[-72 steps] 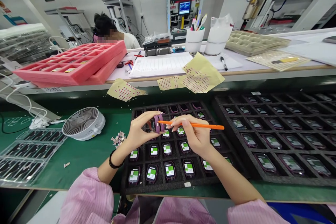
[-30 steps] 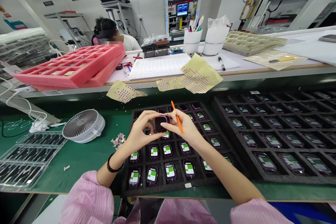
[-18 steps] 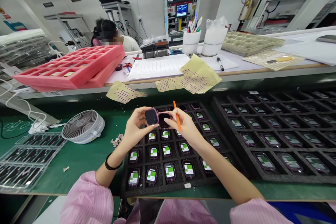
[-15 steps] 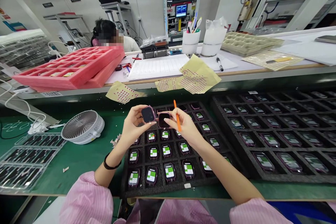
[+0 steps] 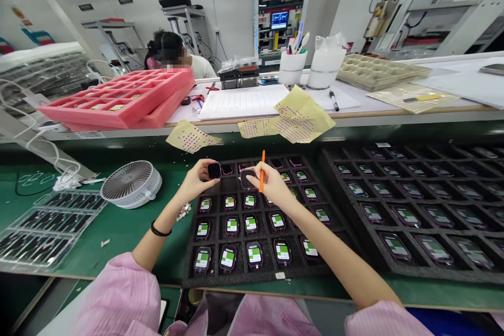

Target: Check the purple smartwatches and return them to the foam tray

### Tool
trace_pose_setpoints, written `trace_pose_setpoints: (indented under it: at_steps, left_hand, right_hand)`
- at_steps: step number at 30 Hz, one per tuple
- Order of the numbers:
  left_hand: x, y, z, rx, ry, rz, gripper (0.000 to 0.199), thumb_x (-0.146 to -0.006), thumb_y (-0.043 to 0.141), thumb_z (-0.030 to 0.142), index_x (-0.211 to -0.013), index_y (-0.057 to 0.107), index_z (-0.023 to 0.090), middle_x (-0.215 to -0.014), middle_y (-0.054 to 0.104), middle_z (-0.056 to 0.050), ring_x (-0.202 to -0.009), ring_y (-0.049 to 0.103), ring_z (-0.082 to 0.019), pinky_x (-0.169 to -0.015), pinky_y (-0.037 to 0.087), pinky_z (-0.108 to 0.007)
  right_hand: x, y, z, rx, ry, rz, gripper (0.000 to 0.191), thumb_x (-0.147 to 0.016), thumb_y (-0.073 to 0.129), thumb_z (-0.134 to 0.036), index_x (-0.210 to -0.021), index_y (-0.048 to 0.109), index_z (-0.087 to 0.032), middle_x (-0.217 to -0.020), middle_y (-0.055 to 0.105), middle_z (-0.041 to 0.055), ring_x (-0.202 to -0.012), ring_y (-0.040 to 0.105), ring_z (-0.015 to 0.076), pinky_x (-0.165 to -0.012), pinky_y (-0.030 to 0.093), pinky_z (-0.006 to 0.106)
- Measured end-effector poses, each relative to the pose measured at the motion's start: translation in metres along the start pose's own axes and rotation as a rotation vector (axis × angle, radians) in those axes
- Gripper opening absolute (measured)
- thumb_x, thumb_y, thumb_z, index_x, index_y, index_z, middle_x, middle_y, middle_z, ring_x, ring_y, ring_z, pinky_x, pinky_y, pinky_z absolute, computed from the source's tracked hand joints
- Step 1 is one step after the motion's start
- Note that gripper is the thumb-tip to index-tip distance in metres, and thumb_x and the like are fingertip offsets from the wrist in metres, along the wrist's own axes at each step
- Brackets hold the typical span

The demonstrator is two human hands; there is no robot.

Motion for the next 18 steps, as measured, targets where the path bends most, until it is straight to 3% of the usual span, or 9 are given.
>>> trace_pose_setpoints:
  at_steps: [5,9,12,15,18]
  left_hand:
    - [0.011,-0.005,-0.059,-0.374,-0.102,-0.078,0.042,-0.071,0.07,0.018,-0.11,0.055,0.018,-0.108,0.066,-0.005,-0.098,0.062,-0.02,-0.091,0.048,-0.034]
    - [0.019,-0.006,-0.075,-0.489,-0.148,-0.096,0.04,-0.07,0.074,0.025,-0.107,0.06,0.021,-0.116,0.063,-0.007,-0.115,0.055,-0.028,-0.099,0.043,-0.043]
    - [0.023,-0.013,-0.078,-0.557,-0.195,-0.072,0.038,-0.078,0.068,0.033,-0.113,0.058,0.021,-0.122,0.059,-0.008,-0.121,0.051,-0.028,-0.101,0.042,-0.042]
    - [0.028,-0.023,-0.085,-0.629,-0.293,-0.022,0.034,-0.091,0.05,0.03,-0.121,0.053,0.016,-0.122,0.058,-0.014,-0.118,0.055,-0.027,-0.097,0.043,-0.039]
    - [0.032,-0.022,-0.096,-0.664,-0.404,-0.051,0.033,-0.092,0.044,0.024,-0.121,0.053,0.01,-0.107,0.066,-0.015,-0.096,0.066,-0.025,-0.084,0.049,-0.034]
  right_hand:
    - [-0.042,0.028,0.047,0.356,0.021,-0.075,0.03,-0.07,0.063,-0.026,-0.063,0.033,-0.023,-0.065,0.046,-0.005,-0.06,0.05,0.0131,-0.063,0.044,0.027]
    - [-0.064,0.063,0.071,0.448,0.049,-0.114,0.026,-0.068,0.059,-0.018,-0.062,0.034,-0.023,-0.059,0.044,-0.0064,-0.055,0.044,0.012,-0.059,0.04,0.026]
    - [-0.069,0.076,0.082,0.528,0.058,-0.127,0.028,-0.066,0.06,-0.015,-0.06,0.034,-0.023,-0.056,0.044,-0.0068,-0.054,0.044,0.0118,-0.057,0.039,0.025]
    - [-0.067,0.069,0.084,0.604,0.054,-0.135,0.029,-0.066,0.064,-0.014,-0.06,0.037,-0.023,-0.056,0.049,-0.0057,-0.056,0.049,0.0131,-0.059,0.04,0.025]
    - [-0.061,0.038,0.078,0.684,0.048,-0.095,0.024,-0.073,0.064,-0.019,-0.066,0.041,-0.024,-0.062,0.056,-0.0025,-0.062,0.055,0.0152,-0.063,0.043,0.027]
Point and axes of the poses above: each hand's wrist, its own x-axis away from the middle knuckle, its own y-axis out of the palm, z = x × y, the point moved 7 cm from there along -x, towards the middle knuckle
